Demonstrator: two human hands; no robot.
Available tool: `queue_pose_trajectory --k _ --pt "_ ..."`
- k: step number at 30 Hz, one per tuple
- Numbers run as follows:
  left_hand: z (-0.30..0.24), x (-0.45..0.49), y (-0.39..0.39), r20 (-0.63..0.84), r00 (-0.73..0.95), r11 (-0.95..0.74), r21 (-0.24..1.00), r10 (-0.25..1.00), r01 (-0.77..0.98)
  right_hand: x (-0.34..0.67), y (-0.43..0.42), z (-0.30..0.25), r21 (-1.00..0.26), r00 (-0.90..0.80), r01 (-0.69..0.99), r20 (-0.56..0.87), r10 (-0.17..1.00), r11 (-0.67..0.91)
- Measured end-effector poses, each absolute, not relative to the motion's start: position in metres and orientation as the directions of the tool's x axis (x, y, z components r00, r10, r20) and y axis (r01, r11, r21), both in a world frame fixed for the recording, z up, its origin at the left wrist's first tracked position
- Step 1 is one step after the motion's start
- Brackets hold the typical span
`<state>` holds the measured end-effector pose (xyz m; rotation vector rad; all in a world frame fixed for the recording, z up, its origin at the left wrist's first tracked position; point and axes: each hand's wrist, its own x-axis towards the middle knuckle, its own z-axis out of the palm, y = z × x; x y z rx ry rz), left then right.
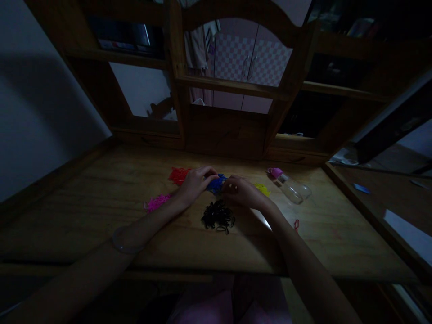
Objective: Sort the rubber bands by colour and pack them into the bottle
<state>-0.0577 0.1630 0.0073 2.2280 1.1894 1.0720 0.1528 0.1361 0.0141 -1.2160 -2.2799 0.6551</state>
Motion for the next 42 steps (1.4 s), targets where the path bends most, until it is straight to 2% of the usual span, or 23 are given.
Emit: queue_pose_trajectory --k 5,9,15,23,29,38,42 --pt "0.008 -0.058 0.163 0.452 0.333 -0.561 0.652 0.827 0.510 0.148 0.138 0.009 -0.506 -0.526 0.666 0.202 0.826 0.548" --pt "0.009 -0.058 0.163 0.462 0.347 -0.578 0.635 0.816 0.512 0.152 0.137 0.010 -0.492 -0.535 0.677 0.182 0.825 0.547" --pt "0.010 -0.058 0.162 0.465 0.355 -0.584 0.625 0.811 0.518 0.159 0.134 0.019 -0.596 -0.441 0.666 0.168 0.881 0.447" --pt "0.011 -0.057 0.161 0.468 0.358 -0.589 0.617 0.808 0.521 0.157 0.141 0.009 -0.725 -0.336 0.556 0.251 0.908 0.406" --pt "0.010 -0.057 0.162 0.471 0.357 -0.591 0.627 0.807 0.508 0.150 0.149 -0.004 -0.896 -0.238 0.410 0.073 0.968 0.168" --pt "0.010 -0.056 0.161 0.461 0.363 -0.587 0.644 0.810 0.490 0.144 0.157 -0.013 -0.898 -0.225 0.413 0.059 0.973 0.150" --pt "0.015 -0.058 0.160 0.368 0.428 -0.540 0.734 0.826 0.411 0.148 0.156 -0.004 -0.934 -0.238 0.346 0.010 0.971 0.094"
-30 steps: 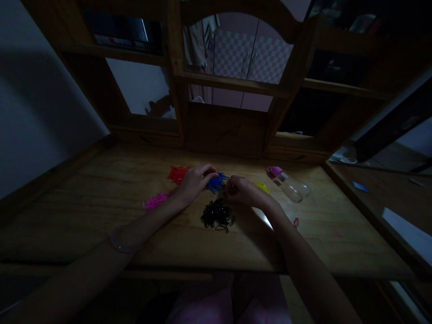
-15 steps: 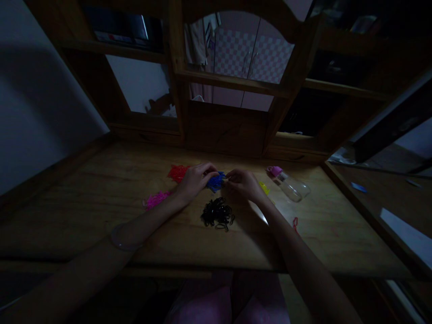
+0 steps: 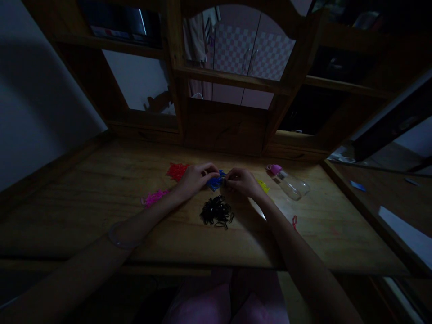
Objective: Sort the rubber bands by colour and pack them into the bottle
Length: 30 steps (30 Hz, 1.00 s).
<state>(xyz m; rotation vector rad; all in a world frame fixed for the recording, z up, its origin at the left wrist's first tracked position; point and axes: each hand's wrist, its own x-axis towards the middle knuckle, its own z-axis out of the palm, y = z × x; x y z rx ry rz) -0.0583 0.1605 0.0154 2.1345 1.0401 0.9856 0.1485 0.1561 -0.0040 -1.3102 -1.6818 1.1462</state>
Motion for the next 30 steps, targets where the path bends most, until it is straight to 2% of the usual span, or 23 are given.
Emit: queue_pose_trajectory --k 3,6,9,11,13,17,20,23,26,30 --pt "0.024 -0.061 0.157 0.233 0.649 -0.507 0.818 0.724 0.273 0.159 0.150 0.014 -0.940 -0.267 0.328 0.005 0.964 0.095" --pt "0.032 -0.063 0.151 0.154 0.817 -0.481 0.861 0.555 0.164 0.172 0.138 0.035 -0.937 -0.404 0.328 -0.024 0.914 0.120" --pt "0.032 -0.063 0.147 0.106 0.888 -0.481 0.866 0.448 0.140 0.176 0.125 0.048 -0.933 -0.620 0.343 -0.138 0.772 0.109" --pt "0.030 -0.063 0.147 0.082 0.900 -0.492 0.857 0.427 0.155 0.173 0.118 0.050 -0.911 -0.703 0.392 -0.204 0.682 0.131" --pt "0.027 -0.064 0.148 0.083 0.896 -0.508 0.844 0.436 0.169 0.168 0.115 0.049 -0.884 -0.721 0.437 -0.232 0.652 0.169" --pt "0.027 -0.066 0.149 0.125 0.866 -0.541 0.820 0.485 0.185 0.163 0.115 0.046 -0.863 -0.705 0.453 -0.194 0.683 0.223" --pt "0.029 -0.065 0.150 0.153 0.830 -0.549 0.810 0.537 0.206 0.165 0.116 0.046 -0.903 -0.698 0.389 -0.160 0.698 0.182" --pt "0.026 -0.060 0.151 0.205 0.741 -0.549 0.797 0.639 0.252 0.166 0.116 0.045 -0.933 -0.682 0.334 -0.139 0.718 0.136" --pt "0.022 -0.055 0.152 0.322 0.580 -0.596 0.710 0.748 0.375 0.164 0.117 0.041 -0.927 -0.651 0.345 -0.124 0.749 0.146" --pt "0.019 -0.053 0.151 0.439 0.532 -0.686 0.537 0.724 0.491 0.160 0.117 0.040 -0.877 -0.667 0.396 -0.069 0.742 0.274"
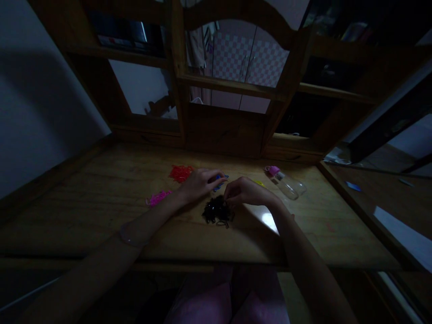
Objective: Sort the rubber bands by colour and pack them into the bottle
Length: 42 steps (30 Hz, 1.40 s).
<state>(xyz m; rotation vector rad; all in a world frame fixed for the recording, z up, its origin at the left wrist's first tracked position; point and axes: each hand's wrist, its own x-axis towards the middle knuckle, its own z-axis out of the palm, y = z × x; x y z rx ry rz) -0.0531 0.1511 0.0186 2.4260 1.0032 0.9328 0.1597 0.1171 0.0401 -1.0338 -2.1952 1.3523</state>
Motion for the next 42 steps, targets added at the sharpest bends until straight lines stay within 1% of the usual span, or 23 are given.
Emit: queue_pose_trajectory --k 3,6,11,14,17,18,20,22,24,27,29,32,35,37,40,42 --pt "0.016 -0.053 0.151 0.459 0.537 -0.706 0.487 0.708 0.514 0.155 0.115 0.043 -0.802 -0.699 0.443 -0.029 0.714 0.401" --pt "0.014 -0.053 0.151 0.476 0.530 -0.712 0.478 0.702 0.514 0.147 0.108 0.050 -0.722 -0.697 0.479 0.032 0.716 0.499" --pt "0.014 -0.052 0.148 0.476 0.531 -0.713 0.472 0.701 0.519 0.137 0.085 0.075 -0.675 -0.641 0.511 0.113 0.759 0.532" --pt "0.015 -0.054 0.147 0.463 0.545 -0.715 0.476 0.699 0.512 0.149 0.066 0.095 -0.671 -0.601 0.531 0.132 0.788 0.517" --pt "0.016 -0.056 0.145 0.444 0.551 -0.706 0.494 0.707 0.507 0.186 0.040 0.109 -0.662 -0.515 0.576 0.161 0.842 0.479" --pt "0.016 -0.055 0.145 0.440 0.548 -0.702 0.497 0.711 0.510 0.202 0.029 0.110 -0.652 -0.420 0.620 0.193 0.887 0.436" --pt "0.016 -0.054 0.143 0.439 0.541 -0.696 0.492 0.717 0.524 0.235 0.007 0.102 -0.626 -0.259 0.713 0.184 0.948 0.316" --pt "0.016 -0.052 0.142 0.436 0.543 -0.696 0.476 0.718 0.538 0.264 -0.013 0.083 -0.581 -0.191 0.777 0.151 0.970 0.243" --pt "0.015 -0.050 0.140 0.424 0.555 -0.698 0.462 0.716 0.547 0.282 -0.028 0.057 -0.530 -0.202 0.809 0.157 0.967 0.255" --pt "0.014 -0.049 0.139 0.419 0.568 -0.706 0.445 0.708 0.551 0.292 -0.038 0.023 -0.485 -0.211 0.832 0.174 0.962 0.270" --pt "0.014 -0.049 0.140 0.424 0.564 -0.705 0.443 0.709 0.553 0.292 -0.039 0.011 -0.456 -0.184 0.852 0.200 0.962 0.258" --pt "0.013 -0.050 0.140 0.413 0.554 -0.691 0.458 0.723 0.560 0.286 -0.037 0.007 -0.427 -0.152 0.875 0.208 0.966 0.229" --pt "0.012 -0.050 0.141 0.385 0.561 -0.679 0.473 0.733 0.561 0.278 -0.036 0.010 -0.433 -0.127 0.880 0.183 0.975 0.196" --pt "0.011 -0.050 0.142 0.372 0.567 -0.675 0.481 0.735 0.559 0.272 -0.038 0.013 -0.451 -0.111 0.878 0.137 0.984 0.162" --pt "0.008 -0.051 0.143 0.368 0.573 -0.677 0.488 0.732 0.551 0.270 -0.043 0.018 -0.509 -0.107 0.852 0.053 0.993 0.119" --pt "0.007 -0.050 0.144 0.377 0.574 -0.683 0.483 0.727 0.548 0.275 -0.044 0.020 -0.549 -0.123 0.827 0.035 0.992 0.122"
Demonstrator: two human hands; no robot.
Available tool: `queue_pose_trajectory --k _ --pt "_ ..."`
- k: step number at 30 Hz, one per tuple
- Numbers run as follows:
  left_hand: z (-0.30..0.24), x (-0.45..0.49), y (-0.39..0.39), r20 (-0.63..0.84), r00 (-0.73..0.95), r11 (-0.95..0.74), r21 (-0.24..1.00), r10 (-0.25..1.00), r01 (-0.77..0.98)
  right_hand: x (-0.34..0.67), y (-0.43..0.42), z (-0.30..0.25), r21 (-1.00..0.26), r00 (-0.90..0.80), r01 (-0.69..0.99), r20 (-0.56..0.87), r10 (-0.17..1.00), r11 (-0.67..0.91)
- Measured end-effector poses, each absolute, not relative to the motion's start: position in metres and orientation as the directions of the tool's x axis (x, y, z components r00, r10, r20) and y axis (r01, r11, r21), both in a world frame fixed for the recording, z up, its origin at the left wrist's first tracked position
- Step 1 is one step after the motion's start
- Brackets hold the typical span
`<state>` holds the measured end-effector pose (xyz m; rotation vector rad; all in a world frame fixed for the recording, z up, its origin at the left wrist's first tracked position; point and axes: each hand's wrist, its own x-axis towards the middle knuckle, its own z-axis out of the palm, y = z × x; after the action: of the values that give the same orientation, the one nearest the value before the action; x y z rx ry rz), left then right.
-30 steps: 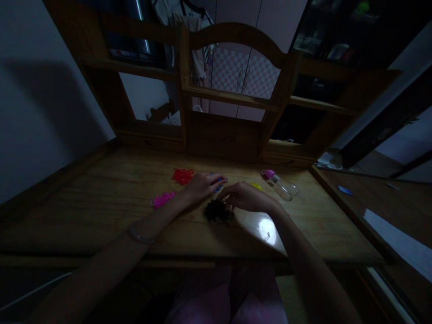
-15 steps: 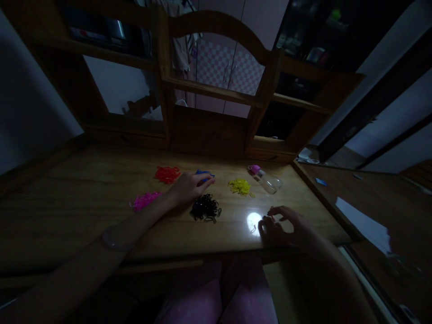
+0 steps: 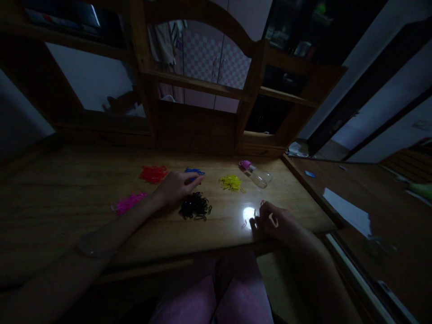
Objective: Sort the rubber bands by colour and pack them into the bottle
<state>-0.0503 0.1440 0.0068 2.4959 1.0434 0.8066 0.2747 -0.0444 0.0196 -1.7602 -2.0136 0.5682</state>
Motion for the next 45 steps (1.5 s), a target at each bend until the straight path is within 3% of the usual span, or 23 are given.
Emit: queue_pose_trajectory --k 2,6,11,14,21,28,34,40,45 --pt "0.006 -0.050 0.144 0.382 0.577 -0.689 0.476 0.722 0.546 0.280 -0.043 0.019 -0.554 -0.124 0.820 0.072 0.990 0.143" --pt "0.007 -0.050 0.143 0.355 0.590 -0.681 0.492 0.726 0.543 0.280 -0.032 0.019 -0.449 -0.137 0.873 0.145 0.980 0.188" --pt "0.008 -0.050 0.144 0.338 0.587 -0.668 0.508 0.736 0.544 0.262 -0.016 0.028 -0.334 -0.260 0.910 0.006 0.966 0.247" --pt "0.008 -0.050 0.144 0.347 0.581 -0.670 0.502 0.736 0.547 0.258 -0.005 0.035 -0.327 -0.280 0.911 -0.041 0.959 0.252" --pt "0.008 -0.050 0.144 0.372 0.596 -0.699 0.464 0.712 0.545 0.253 0.045 0.036 -0.375 -0.307 0.849 0.222 0.926 0.372" --pt "0.009 -0.050 0.144 0.364 0.601 -0.698 0.466 0.711 0.544 0.259 0.058 0.030 -0.404 -0.227 0.832 0.379 0.897 0.381" --pt "0.009 -0.048 0.142 0.364 0.591 -0.691 0.453 0.720 0.563 0.269 0.040 0.027 -0.441 -0.276 0.827 0.224 0.935 0.349" --pt "0.010 -0.050 0.142 0.359 0.592 -0.689 0.458 0.721 0.561 0.259 0.017 0.031 -0.547 -0.197 0.753 0.342 0.919 0.365" --pt "0.008 -0.050 0.143 0.362 0.595 -0.694 0.451 0.717 0.562 0.242 -0.025 0.044 -0.582 -0.375 0.735 0.077 0.924 0.347"
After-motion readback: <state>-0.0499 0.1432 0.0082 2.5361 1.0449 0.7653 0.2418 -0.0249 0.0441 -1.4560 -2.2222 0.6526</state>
